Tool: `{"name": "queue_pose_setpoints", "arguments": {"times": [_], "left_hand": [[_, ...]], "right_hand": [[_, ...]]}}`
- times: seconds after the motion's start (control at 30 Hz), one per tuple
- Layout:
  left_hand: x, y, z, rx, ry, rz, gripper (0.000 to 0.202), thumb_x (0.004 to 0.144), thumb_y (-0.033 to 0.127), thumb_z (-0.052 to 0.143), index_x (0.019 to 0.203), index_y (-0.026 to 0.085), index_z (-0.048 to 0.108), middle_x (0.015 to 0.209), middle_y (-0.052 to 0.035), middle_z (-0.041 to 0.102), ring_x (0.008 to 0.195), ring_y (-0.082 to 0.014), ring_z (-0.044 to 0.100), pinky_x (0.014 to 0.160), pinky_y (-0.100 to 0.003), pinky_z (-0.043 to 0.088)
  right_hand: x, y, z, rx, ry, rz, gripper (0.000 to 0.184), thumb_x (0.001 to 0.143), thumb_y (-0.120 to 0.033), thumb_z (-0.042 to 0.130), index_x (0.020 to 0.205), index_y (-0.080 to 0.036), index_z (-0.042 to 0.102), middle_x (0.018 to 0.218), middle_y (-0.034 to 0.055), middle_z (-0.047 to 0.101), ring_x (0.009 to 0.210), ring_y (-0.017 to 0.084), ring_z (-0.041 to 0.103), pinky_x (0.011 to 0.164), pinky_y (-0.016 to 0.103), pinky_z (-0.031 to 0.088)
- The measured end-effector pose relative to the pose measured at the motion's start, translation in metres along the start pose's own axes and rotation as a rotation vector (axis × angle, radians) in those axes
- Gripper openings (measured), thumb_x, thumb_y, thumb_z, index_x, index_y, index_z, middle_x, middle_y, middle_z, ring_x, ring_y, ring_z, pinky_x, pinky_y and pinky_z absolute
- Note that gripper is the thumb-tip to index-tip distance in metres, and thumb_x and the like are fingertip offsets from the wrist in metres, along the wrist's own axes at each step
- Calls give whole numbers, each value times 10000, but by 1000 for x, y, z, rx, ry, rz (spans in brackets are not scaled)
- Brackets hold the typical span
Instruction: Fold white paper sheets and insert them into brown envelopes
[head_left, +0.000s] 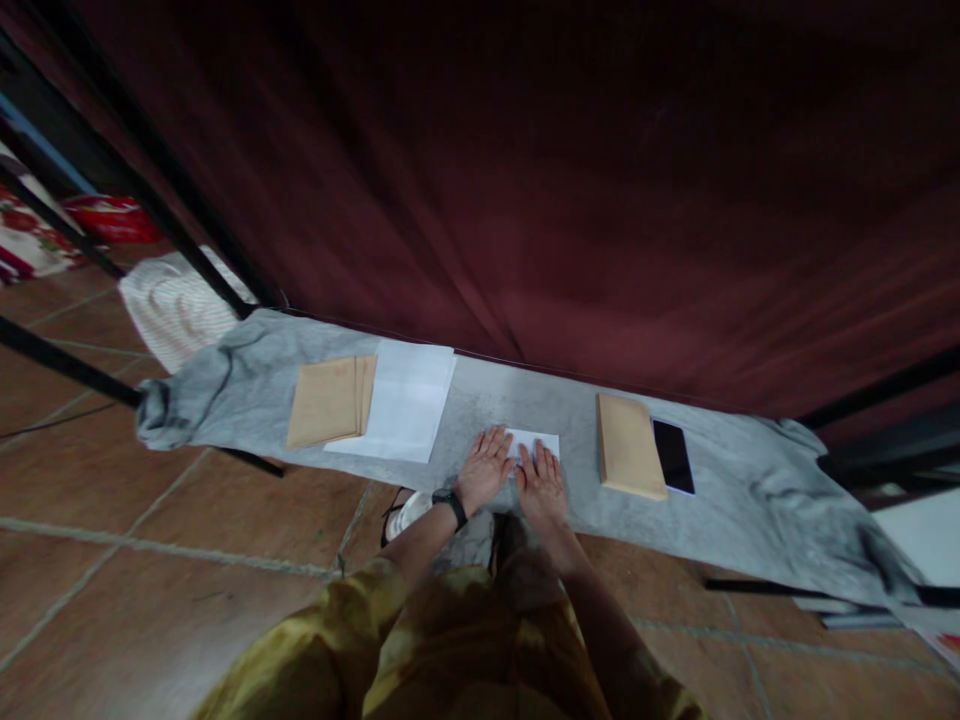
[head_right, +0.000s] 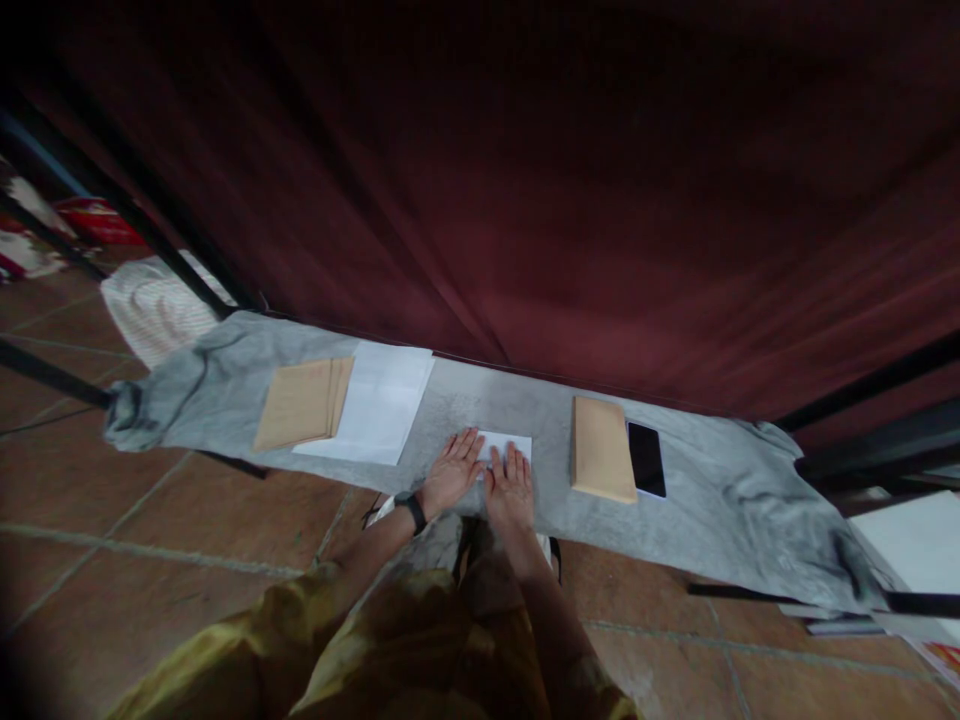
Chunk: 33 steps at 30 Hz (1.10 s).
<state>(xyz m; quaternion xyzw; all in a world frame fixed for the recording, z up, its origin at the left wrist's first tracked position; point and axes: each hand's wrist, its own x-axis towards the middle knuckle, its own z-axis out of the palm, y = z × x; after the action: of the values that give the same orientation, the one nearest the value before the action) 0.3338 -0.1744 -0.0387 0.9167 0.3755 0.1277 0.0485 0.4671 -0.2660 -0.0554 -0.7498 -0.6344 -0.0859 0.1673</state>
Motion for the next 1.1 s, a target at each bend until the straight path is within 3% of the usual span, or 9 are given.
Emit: {"name": "queue_pose_setpoints", "arguments": {"times": [0.33,0.6,0.8,1.1], "left_hand": [[-5,-11,6,17,27,-9,654,1048,456,293,1550,39,342,1616,-220,375,1529,-281,317,1234,-487,296],[-3,1,2,50,-33,-47,646,1032,413,305,1539,17,371,1605,-212,398,1543,-286,282,1273,-508,185],[-6,3,3,41,-6,-54,615,1037,394,296,1549,61,370,1603,-193,411,1540,-293,289,1256,-559,202],[-14,-3,-1,10,-30,-71,601,1049,424,306,1537,86,396,1629,-164,380,1533,-266,309,1259,-491,229]], "right_hand": [[-2,2,-1,17,-20,-8,485,1053,-289,421,1519,-166,479,1630,180,363,1488,300,363,1195,502,301],[13,6,-2,76,-12,2,457,1066,-273,344,1427,-100,565,1541,178,501,1454,264,416,1193,465,317],[18,0,0,54,-72,1,488,1056,-283,345,1498,-147,503,1591,138,444,1471,285,393,1209,518,258],[17,-6,-2,-9,-138,80,515,1053,-354,385,1543,-210,455,1633,154,360,1497,341,348,1198,602,227]]}}
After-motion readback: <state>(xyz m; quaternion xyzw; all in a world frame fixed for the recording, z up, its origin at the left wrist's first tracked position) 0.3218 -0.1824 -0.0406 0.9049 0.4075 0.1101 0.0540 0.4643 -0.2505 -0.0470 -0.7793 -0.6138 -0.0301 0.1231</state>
